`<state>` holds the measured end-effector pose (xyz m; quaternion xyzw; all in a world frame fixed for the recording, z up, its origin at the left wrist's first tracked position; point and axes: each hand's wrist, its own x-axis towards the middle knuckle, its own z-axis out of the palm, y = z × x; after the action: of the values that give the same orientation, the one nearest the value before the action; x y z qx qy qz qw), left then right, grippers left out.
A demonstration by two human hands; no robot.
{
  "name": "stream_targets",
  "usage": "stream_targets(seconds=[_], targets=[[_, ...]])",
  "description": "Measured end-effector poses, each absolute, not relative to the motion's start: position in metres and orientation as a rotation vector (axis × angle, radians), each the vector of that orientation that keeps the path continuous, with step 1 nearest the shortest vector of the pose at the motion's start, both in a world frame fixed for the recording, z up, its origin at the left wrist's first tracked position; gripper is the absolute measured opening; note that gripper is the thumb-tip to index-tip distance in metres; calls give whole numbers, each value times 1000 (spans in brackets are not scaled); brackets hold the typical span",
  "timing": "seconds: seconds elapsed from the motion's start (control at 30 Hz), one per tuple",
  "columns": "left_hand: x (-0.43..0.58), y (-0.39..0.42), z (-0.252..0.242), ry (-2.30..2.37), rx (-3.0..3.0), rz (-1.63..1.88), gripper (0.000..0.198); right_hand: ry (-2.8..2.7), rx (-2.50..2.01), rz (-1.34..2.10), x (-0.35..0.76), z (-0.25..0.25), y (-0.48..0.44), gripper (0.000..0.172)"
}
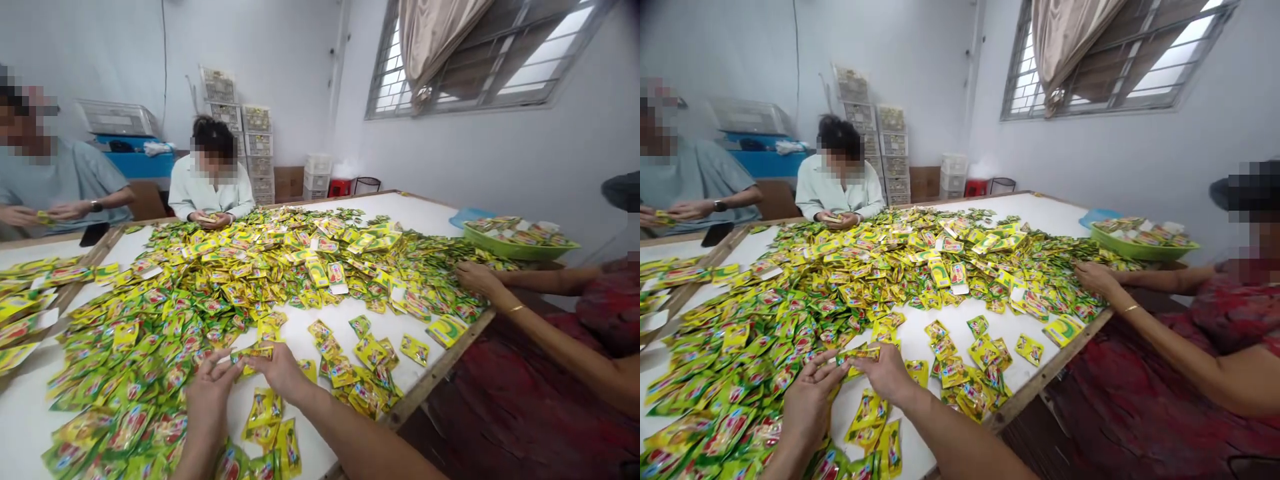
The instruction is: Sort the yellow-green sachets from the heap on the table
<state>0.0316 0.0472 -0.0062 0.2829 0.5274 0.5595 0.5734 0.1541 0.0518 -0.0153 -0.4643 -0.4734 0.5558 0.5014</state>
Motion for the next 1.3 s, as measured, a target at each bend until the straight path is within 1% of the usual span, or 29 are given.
stream_targets(seconds=[0.07,0.13,0.27,0.4,0.47,0.57,0.6,0.67,0.73,0.8,0.83,0.9,0.93,1.0,1.07,1.13,1.17,1.3], targets=[[31,48,-7,1268,694,1278,55,-1118,-1191,1263,166,-13,61,38],[30,49,-7,1290,674,1266,54,-985,-1324,1100,191,-8,76,42],[27,53,-7,1301,618,1267,47,-675,-1829,412,270,2,113,47],[22,56,-13,1300,644,1230,45,-621,-1933,297,331,3,135,38],[20,58,-17,1312,665,1227,46,-639,-1929,276,341,2,137,33],[13,61,-19,1357,755,1269,50,-719,-1881,222,332,5,131,31],[10,63,-17,1382,811,1302,51,-774,-1850,222,324,9,126,31],[3,65,-11,1449,949,1385,57,-981,-1737,328,300,19,114,33],[-6,66,-2,1507,1120,1478,69,-1361,-1471,641,271,32,99,34],[-15,66,7,1527,1313,1508,81,-1706,-1235,916,242,43,88,29],[-20,66,10,1511,1396,1469,81,-1840,-1145,1026,229,46,84,25],[-26,64,14,1433,1485,1277,69,-1970,-1033,1175,209,47,81,22],[-28,63,15,1384,1474,1168,60,-1947,-1020,1228,202,43,81,22],[-28,61,13,1322,1390,1038,44,-1727,-1094,1280,195,31,86,27],[-23,59,11,1324,1279,1064,36,-1423,-1222,1238,194,14,91,36],[-15,59,9,1311,1161,1133,36,-1234,-1285,1165,196,1,95,43],[-11,59,8,1294,1111,1154,37,-1208,-1286,1141,197,-4,96,44],[-4,61,4,1231,989,1178,46,-1253,-1310,1128,197,-8,95,39]])
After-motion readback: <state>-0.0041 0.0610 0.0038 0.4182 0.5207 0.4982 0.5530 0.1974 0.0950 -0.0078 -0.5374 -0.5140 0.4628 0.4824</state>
